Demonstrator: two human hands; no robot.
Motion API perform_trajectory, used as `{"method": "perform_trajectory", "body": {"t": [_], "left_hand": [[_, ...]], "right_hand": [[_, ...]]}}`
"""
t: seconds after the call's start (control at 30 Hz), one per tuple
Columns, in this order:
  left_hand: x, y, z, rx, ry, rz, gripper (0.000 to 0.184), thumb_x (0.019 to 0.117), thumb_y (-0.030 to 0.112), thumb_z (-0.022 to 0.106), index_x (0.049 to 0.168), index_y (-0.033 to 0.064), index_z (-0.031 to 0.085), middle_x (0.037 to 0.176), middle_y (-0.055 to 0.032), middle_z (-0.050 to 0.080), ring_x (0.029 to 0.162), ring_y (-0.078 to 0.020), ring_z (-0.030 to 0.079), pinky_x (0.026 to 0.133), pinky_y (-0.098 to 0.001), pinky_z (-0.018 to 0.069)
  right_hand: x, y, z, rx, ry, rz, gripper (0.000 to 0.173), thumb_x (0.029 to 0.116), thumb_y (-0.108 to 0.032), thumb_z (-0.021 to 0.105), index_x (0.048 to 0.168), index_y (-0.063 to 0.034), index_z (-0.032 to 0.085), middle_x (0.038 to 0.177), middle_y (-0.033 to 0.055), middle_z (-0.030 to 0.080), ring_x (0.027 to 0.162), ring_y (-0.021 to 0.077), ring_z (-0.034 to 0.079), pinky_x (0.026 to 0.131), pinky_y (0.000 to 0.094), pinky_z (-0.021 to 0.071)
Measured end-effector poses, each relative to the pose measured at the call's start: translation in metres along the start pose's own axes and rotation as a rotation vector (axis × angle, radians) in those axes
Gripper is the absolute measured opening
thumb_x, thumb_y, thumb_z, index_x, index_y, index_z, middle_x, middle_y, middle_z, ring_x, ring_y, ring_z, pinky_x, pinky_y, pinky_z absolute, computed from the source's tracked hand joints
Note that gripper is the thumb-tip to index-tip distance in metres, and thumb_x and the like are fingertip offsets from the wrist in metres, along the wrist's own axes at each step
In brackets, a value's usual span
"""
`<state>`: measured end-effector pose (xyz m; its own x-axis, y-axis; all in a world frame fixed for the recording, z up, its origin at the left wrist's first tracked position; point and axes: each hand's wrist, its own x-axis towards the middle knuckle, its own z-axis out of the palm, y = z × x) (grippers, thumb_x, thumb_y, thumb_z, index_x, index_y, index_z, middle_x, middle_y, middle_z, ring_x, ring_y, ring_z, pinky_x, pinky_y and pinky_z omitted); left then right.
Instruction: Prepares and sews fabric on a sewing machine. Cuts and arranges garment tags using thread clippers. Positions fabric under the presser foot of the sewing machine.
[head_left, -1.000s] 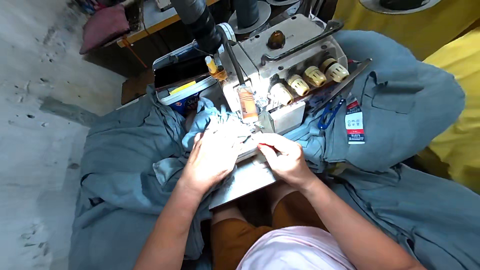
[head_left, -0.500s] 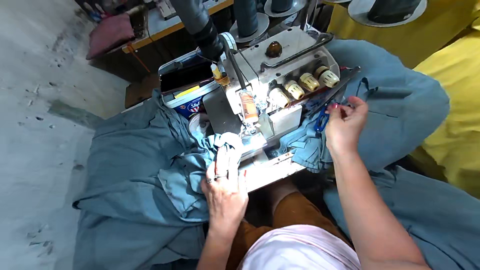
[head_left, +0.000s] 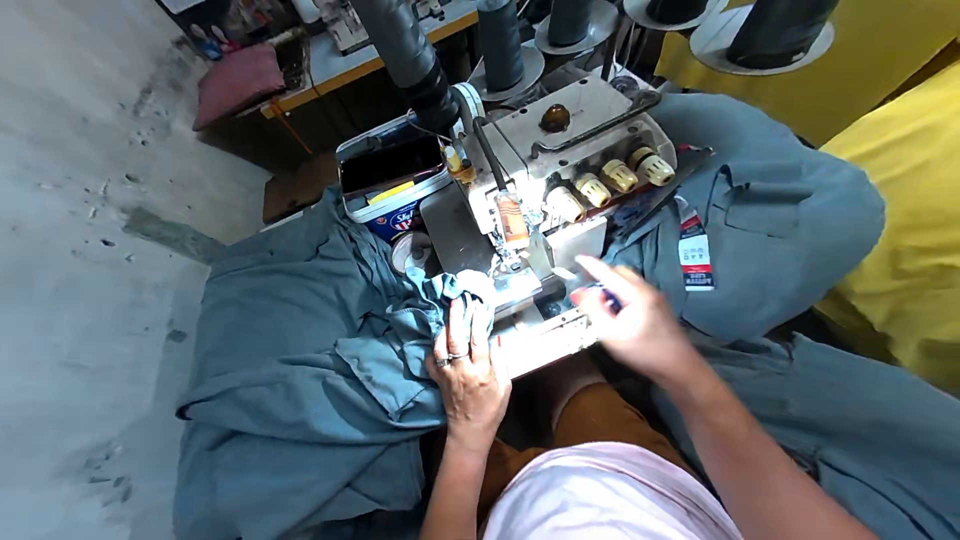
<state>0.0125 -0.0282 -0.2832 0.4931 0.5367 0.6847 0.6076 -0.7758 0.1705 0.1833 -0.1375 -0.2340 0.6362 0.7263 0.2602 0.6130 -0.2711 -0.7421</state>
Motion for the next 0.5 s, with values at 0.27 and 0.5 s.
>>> {"method": "perform_trajectory", "body": {"t": [0.27,0.5], "left_hand": [[-0.001,0.000,0.000,-0.025,0.015,-0.005,0.039,0.0918,0.025,0.061,0.121,0.0030,0.074,0.133,-0.0248,0.065,0.117,-0.0397,0.063,0.095,-0.0505,0.0448],[-0.002,-0.002,-0.002,-0.054,0.005,0.008,0.038,0.0912,0.024,0.062,0.119,0.0005,0.074,0.131,-0.0257,0.065,0.118,-0.0405,0.063,0.094,-0.0515,0.0454]], "right_hand": [[0.027,-0.069,0.032,-0.532,-0.392,-0.104,0.047,0.1035,-0.013,0.053,0.150,-0.0100,0.053,0.118,0.0202,0.065,0.089,0.0361,0.069,0.070,0.0483,0.0551],[0.026,-0.053,0.042,-0.366,-0.197,-0.191,0.036,0.0997,-0.009,0.055,0.134,-0.0094,0.068,0.099,0.0174,0.068,0.075,0.0339,0.069,0.061,0.0496,0.0546]]}}
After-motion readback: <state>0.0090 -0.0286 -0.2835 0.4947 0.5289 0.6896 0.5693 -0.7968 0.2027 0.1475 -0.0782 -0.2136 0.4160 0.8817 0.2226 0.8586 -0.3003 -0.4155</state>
